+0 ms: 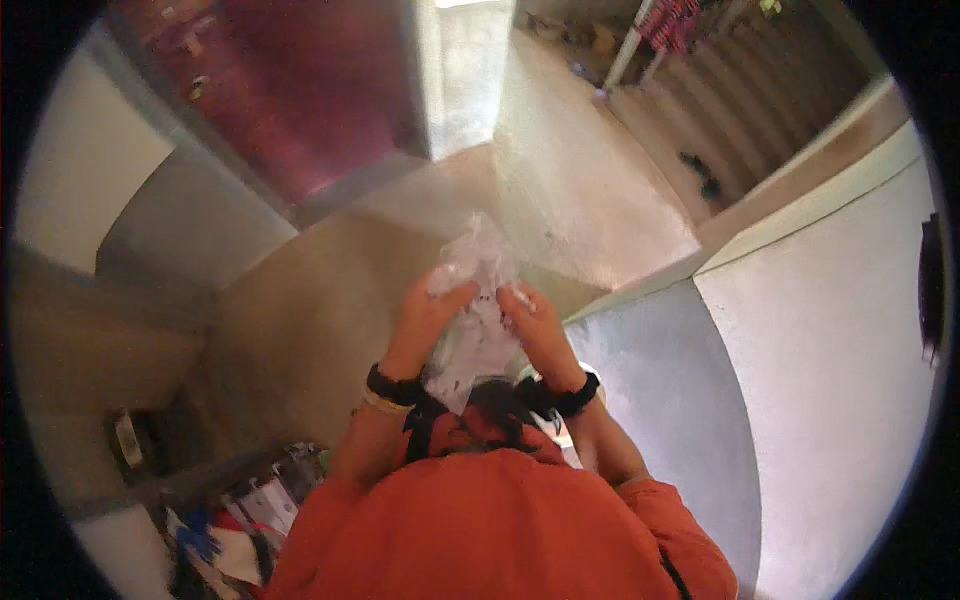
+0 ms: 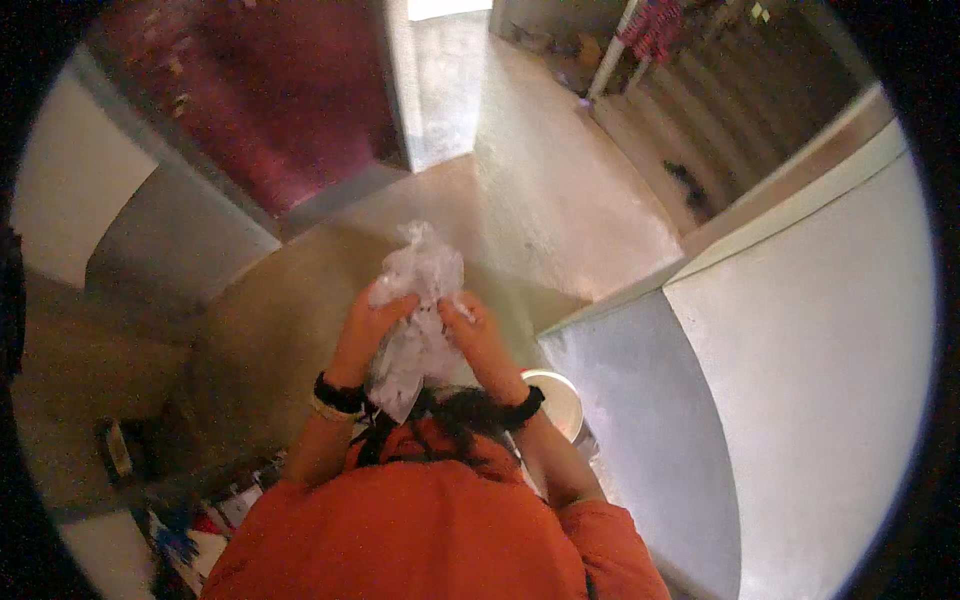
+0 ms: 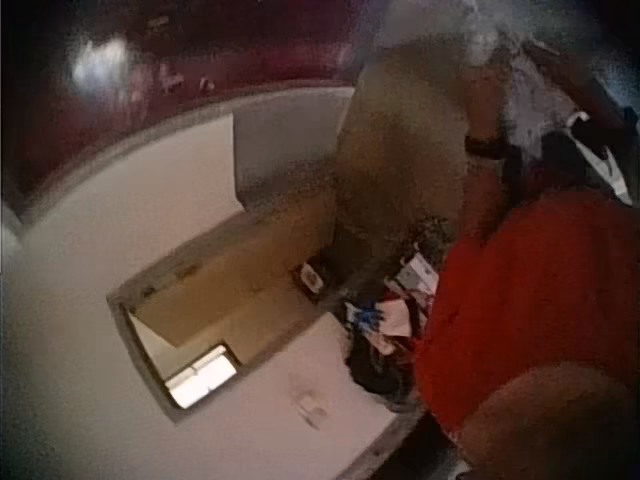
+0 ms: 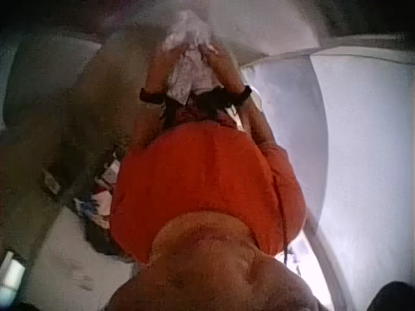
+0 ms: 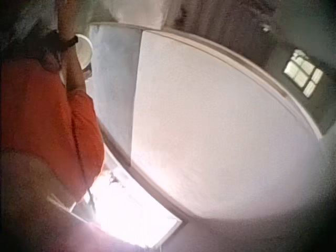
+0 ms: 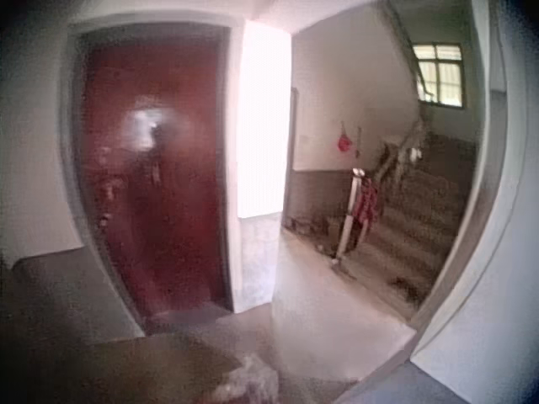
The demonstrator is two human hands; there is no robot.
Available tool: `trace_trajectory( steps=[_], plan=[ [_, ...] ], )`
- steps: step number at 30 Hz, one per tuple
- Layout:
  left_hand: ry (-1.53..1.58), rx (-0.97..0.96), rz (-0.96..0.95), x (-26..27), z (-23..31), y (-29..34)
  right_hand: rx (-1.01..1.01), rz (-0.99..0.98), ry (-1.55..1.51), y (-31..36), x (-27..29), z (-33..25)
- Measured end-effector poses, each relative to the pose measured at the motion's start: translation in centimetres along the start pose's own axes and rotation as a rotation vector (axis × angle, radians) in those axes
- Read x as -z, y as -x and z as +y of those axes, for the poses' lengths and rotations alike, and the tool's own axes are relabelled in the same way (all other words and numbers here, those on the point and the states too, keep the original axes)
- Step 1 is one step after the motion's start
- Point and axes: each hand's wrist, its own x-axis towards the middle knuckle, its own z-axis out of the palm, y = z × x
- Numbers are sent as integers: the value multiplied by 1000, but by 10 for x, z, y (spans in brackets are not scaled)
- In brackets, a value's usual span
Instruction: The person sorts through piles of fabric scraps and padding on a floor, places a board into a red bin, and then gathers and carries a small plastic bag of small items out of the room.
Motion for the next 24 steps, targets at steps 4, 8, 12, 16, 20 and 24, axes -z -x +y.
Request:
trace_trajectory(
  steps=[4, 8, 12, 16, 20, 24],
  plan=[
    [-20, 68, -223, 21, 29, -282, 74, 182, -76, -243, 27, -44],
    [-100, 133, -392, 12, 42, -453, 108, 414, -173, -382, 55, -74],
    [-30, 272, -428, -32, 24, -458, 131, 439, -344, -360, 90, -69],
    [-27, 140, -471, -79, 40, -478, 176, 510, -338, -362, 120, -116],
    [-101, 151, -576, -82, 63, -486, 307, 539, -478, -359, 111, -122],
    [-82, 168, -650, -85, 83, -500, 287, 627, -518, -363, 103, -134]
  ],
)
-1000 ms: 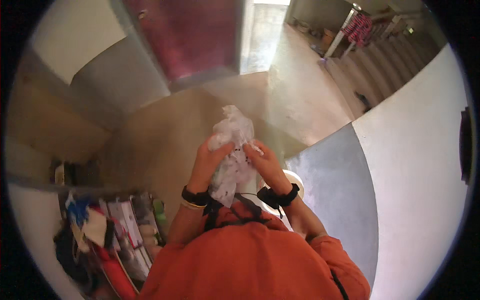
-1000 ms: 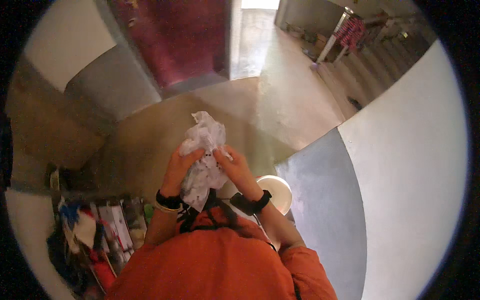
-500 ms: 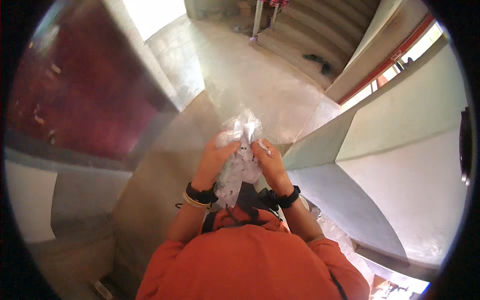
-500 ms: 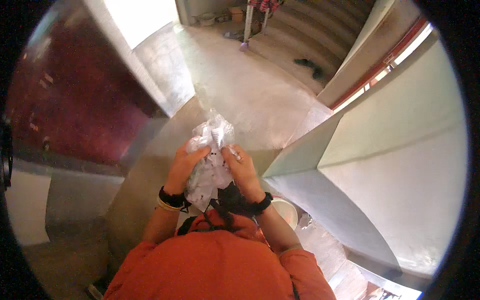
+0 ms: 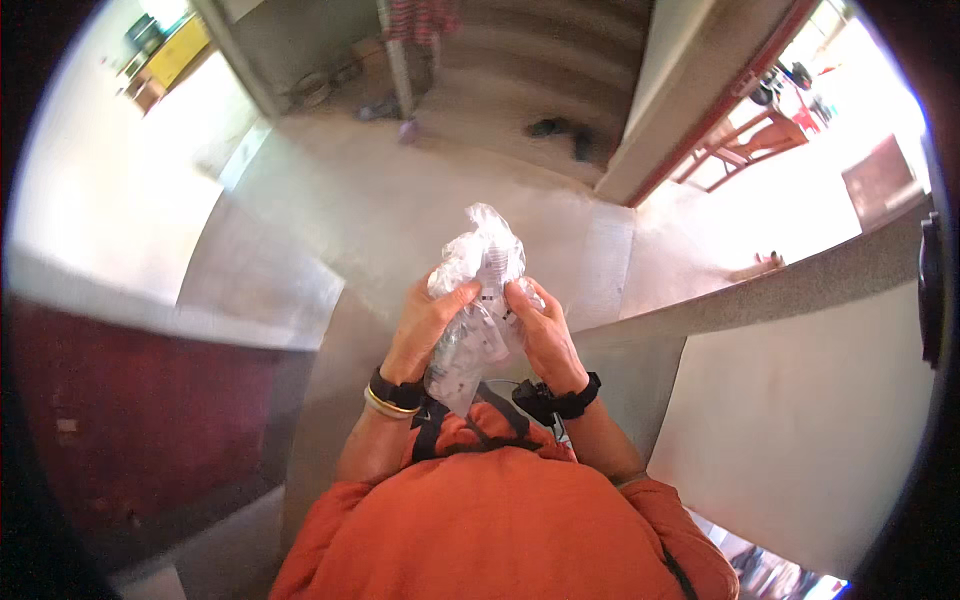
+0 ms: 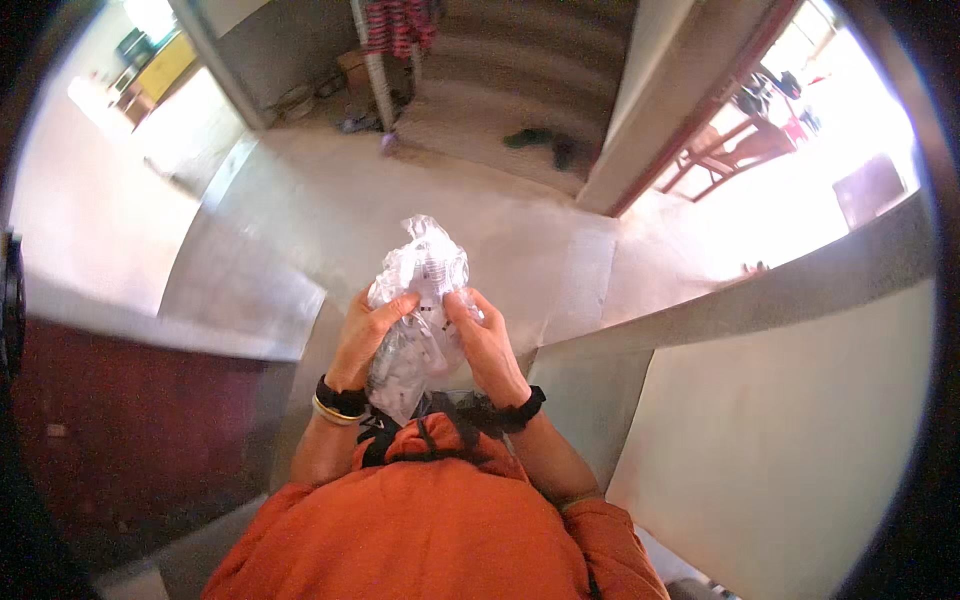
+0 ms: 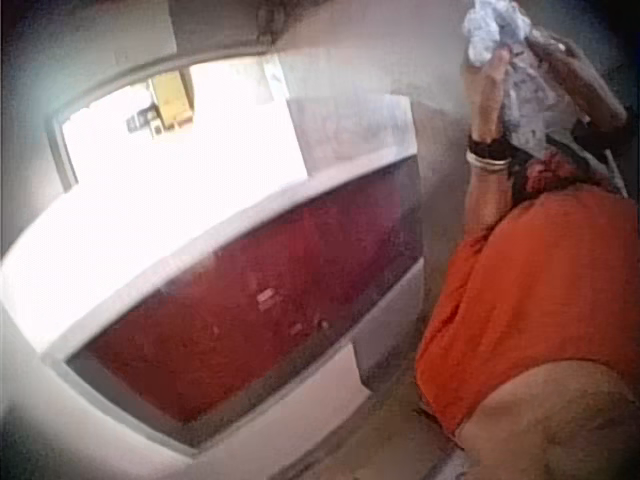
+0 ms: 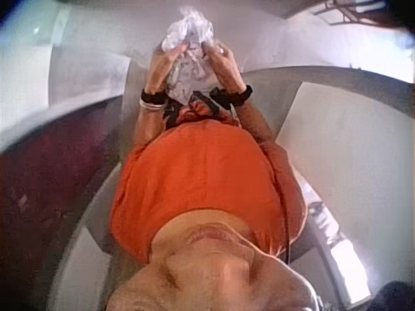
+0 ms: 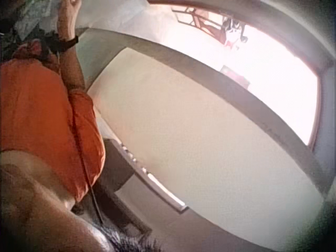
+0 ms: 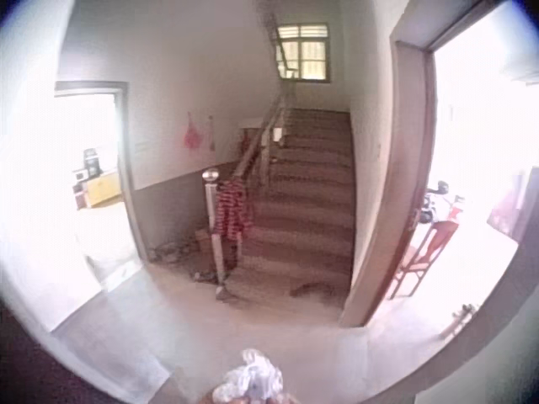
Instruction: The person sorts through piles of fabric scraps and padding on a floor, places a board into a red bin, and then gathers and carries a small plastic bag of small items out of the room.
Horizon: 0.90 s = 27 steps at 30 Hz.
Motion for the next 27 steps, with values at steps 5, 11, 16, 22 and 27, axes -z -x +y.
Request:
trace_trajectory(
  steps=[5, 11, 16, 22, 27],
  plan=[
    [-40, 66, -172, 13, -13, -53, 47, 127, -54, -20, 4, 7],
    [-125, 143, -462, -120, 72, -385, 178, 356, -195, -259, 95, -169],
    [-143, 258, -661, -181, 63, -633, 313, 571, -188, -463, 149, -232],
    [-313, 91, -863, -412, 51, -757, 423, 743, -126, -521, 331, -372],
    [-201, 352, -907, -522, 33, -804, 448, 784, -342, -534, 431, -426]
  ],
)
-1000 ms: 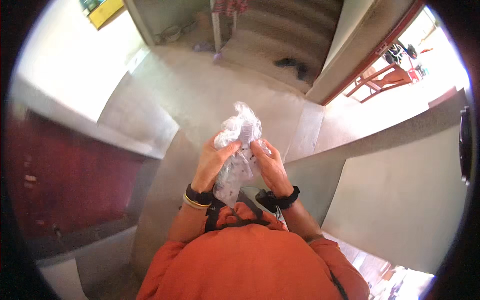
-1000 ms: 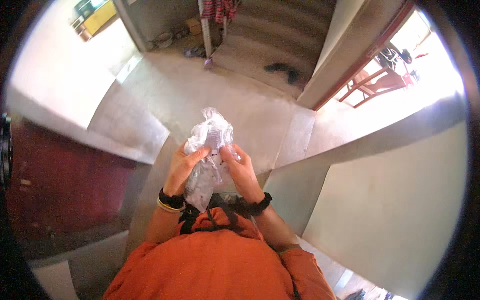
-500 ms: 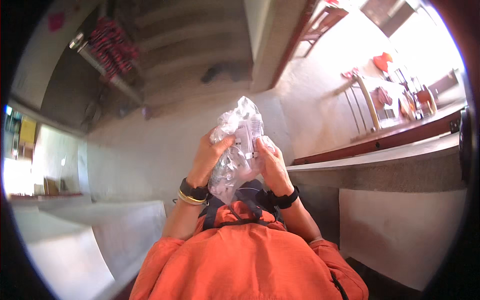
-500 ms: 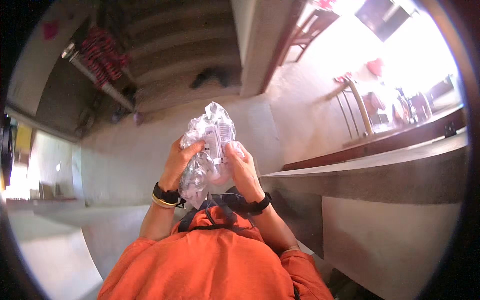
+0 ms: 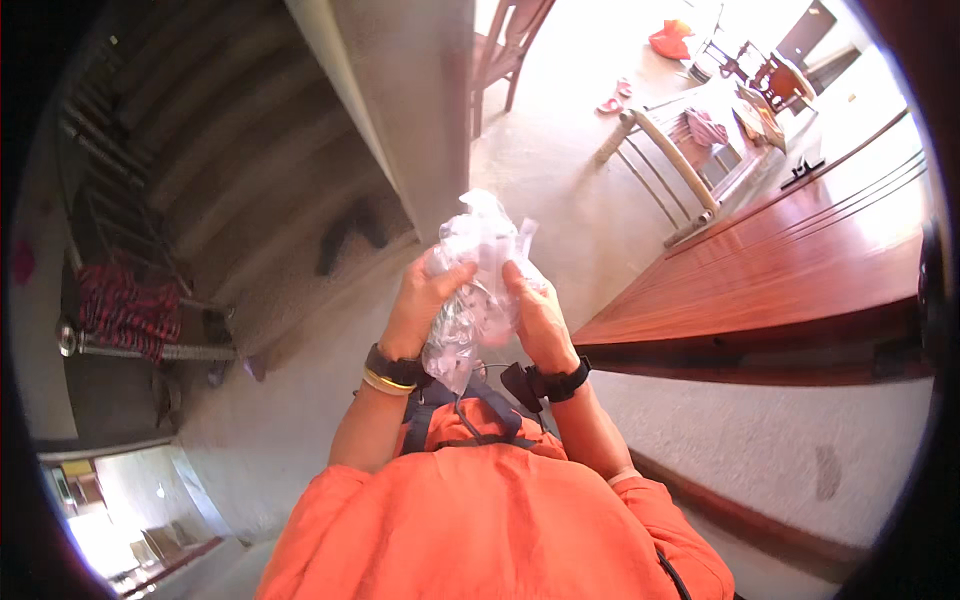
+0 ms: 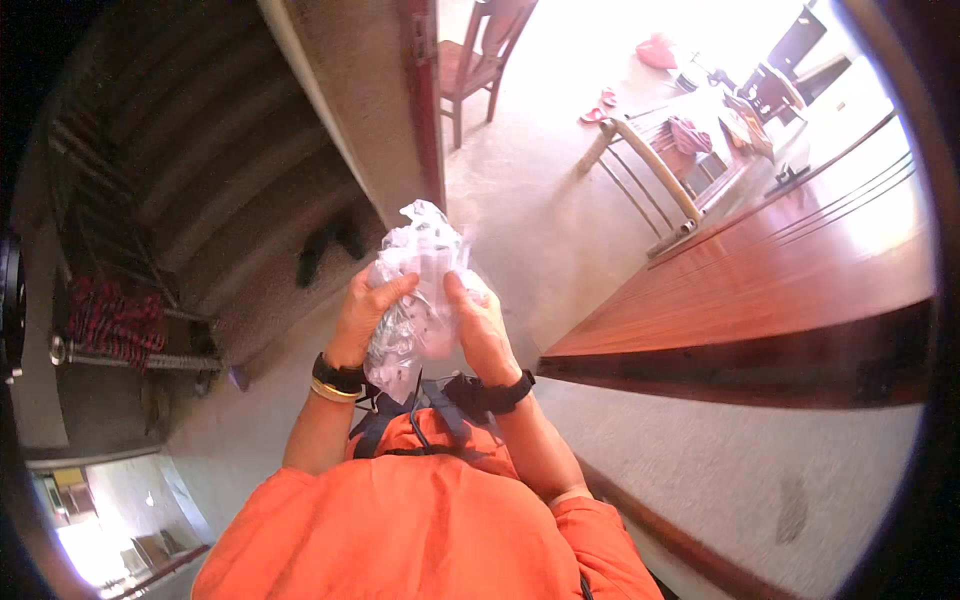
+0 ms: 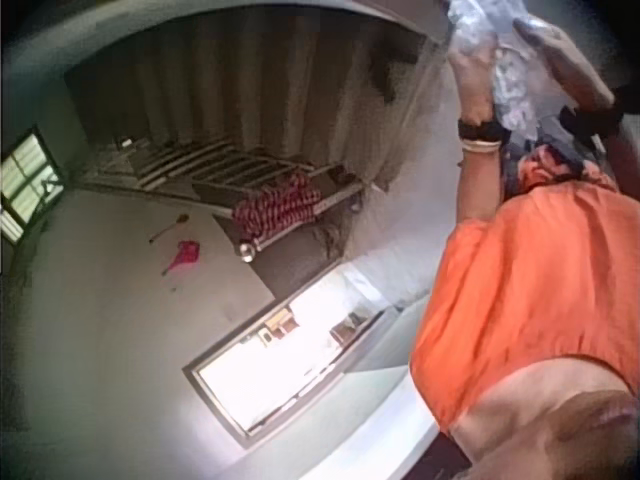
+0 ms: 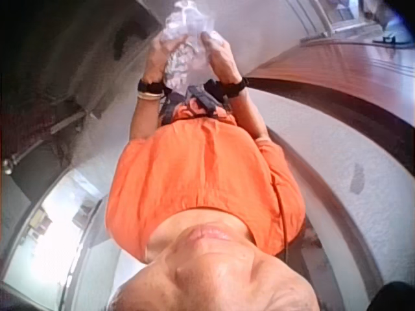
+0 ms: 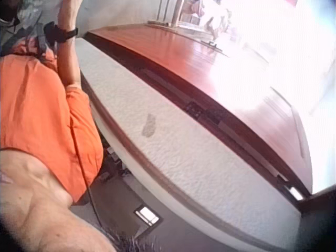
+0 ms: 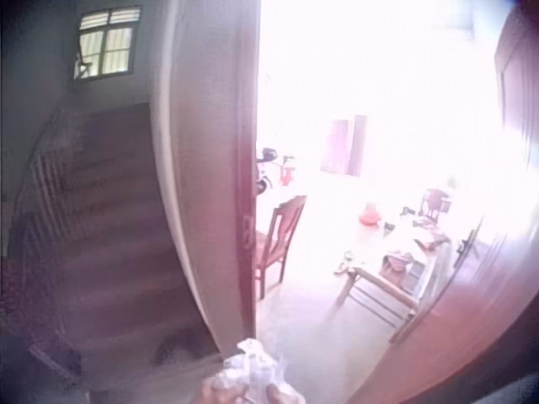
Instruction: The person sorts through piles of fabric scraps and padding on a floor, places a board into a red bin, and then gathers and carries a small plastic bag of small items out of the room.
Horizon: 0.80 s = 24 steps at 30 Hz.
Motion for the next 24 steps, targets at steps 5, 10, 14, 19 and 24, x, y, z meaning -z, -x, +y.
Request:
trace_trajectory(
  steps=[5, 10, 14, 19, 24],
  plan=[
    [60, -9, -73, -7, 1, -8, 49, 103, -107, 4, 1, 2],
    [118, 73, -147, 18, 10, -28, 105, 147, -188, -10, -18, 10],
    [149, 107, -240, 31, 22, -48, 156, 173, -132, -27, -25, 5],
    [134, 116, -398, 0, 84, -107, 216, 307, -130, -67, -42, -54],
    [77, 114, -408, -80, 128, -247, 277, 420, -25, -187, 0, -157]
  ],
)
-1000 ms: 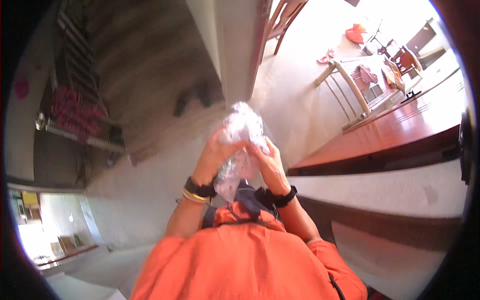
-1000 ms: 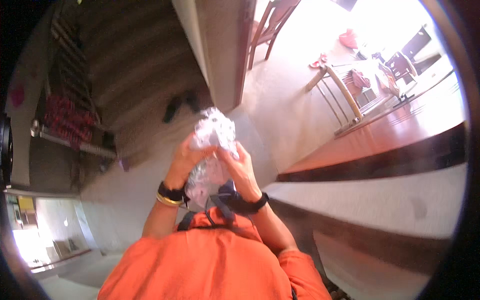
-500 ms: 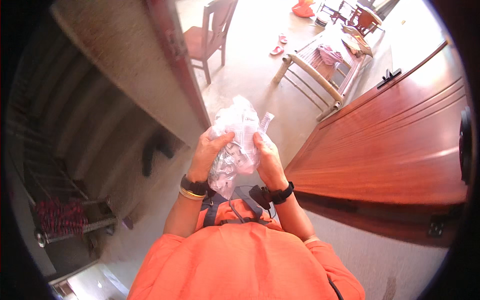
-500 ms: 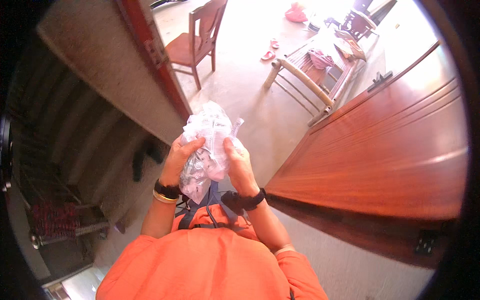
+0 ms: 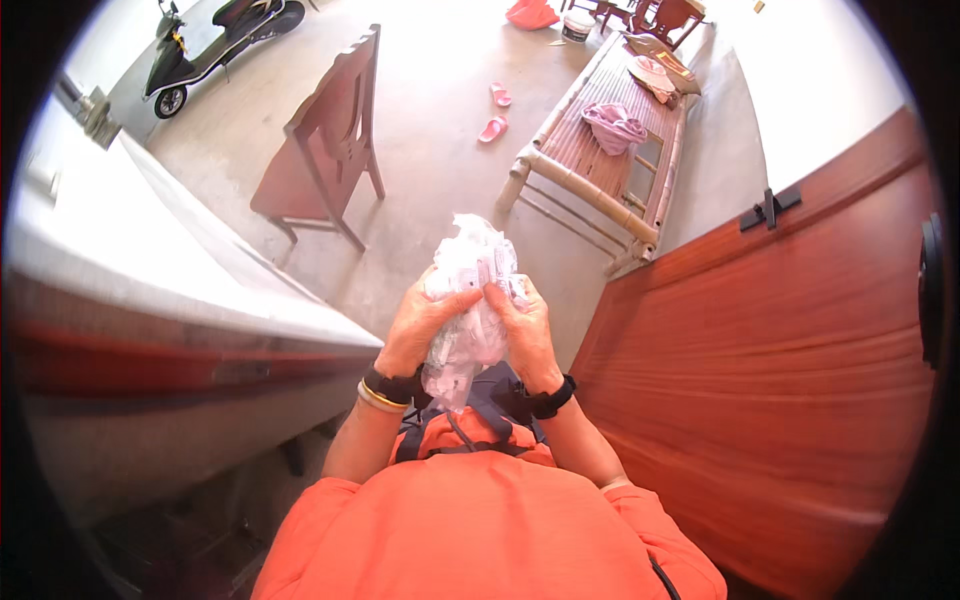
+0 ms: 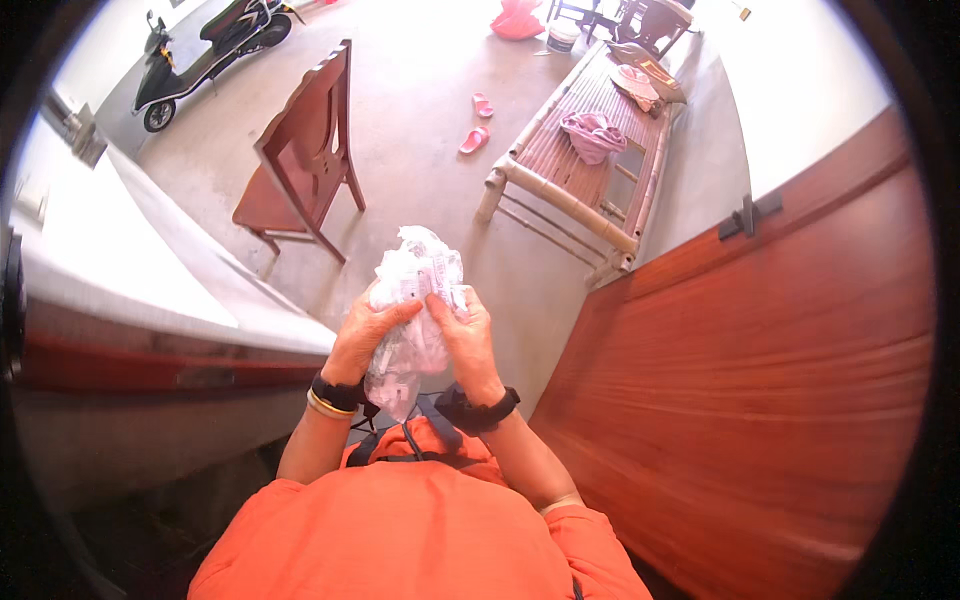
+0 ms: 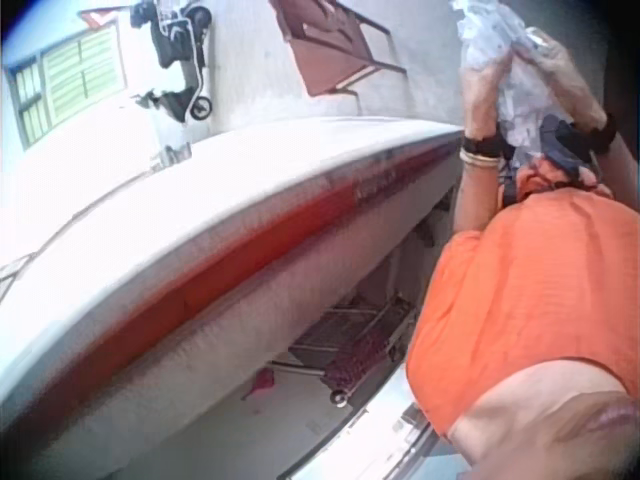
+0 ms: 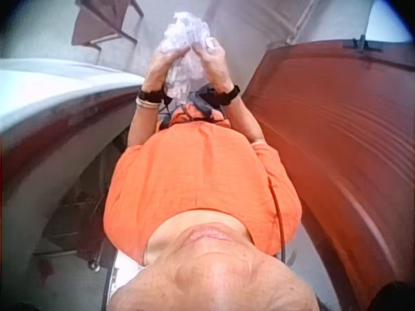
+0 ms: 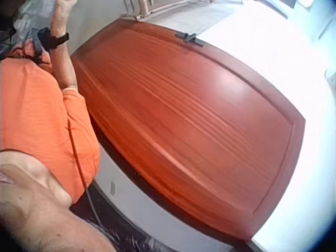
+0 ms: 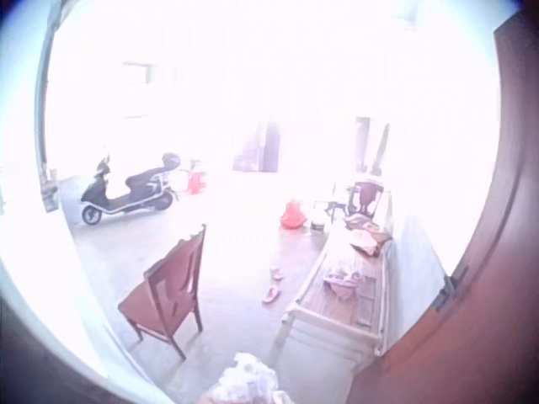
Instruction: The person sorts through piles of fabric scraps and padding on a floor, places a board into a red bin, and then gathers and carries a small plastic bag of small items out of the room.
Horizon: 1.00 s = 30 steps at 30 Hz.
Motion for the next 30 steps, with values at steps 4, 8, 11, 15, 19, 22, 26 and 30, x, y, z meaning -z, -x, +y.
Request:
trace_trajectory(
  steps=[4, 8, 11, 15, 19, 22, 26, 30],
  plan=[
    [9, 16, 32, 7, 22, -142, -62, -35, -86, -140, 11, -26],
    [14, 53, 112, 6, 58, -278, -126, -79, -189, -286, 17, -63],
    [74, 57, 168, -4, 77, -365, -172, -129, -238, -384, 22, -105],
    [107, 18, 207, -14, 122, -484, -165, -186, -175, -508, 15, -154],
    [118, 9, 224, 0, 146, -589, -183, -171, -162, -610, 8, -175],
    [80, 10, 212, 24, 169, -668, -193, -172, -200, -690, -11, -180],
    [84, -17, 182, 69, 206, -779, -161, -168, -206, -801, -53, -186],
    [-15, -70, 142, 102, 263, -895, -78, -169, 30, -917, -102, -203]
  ],
)
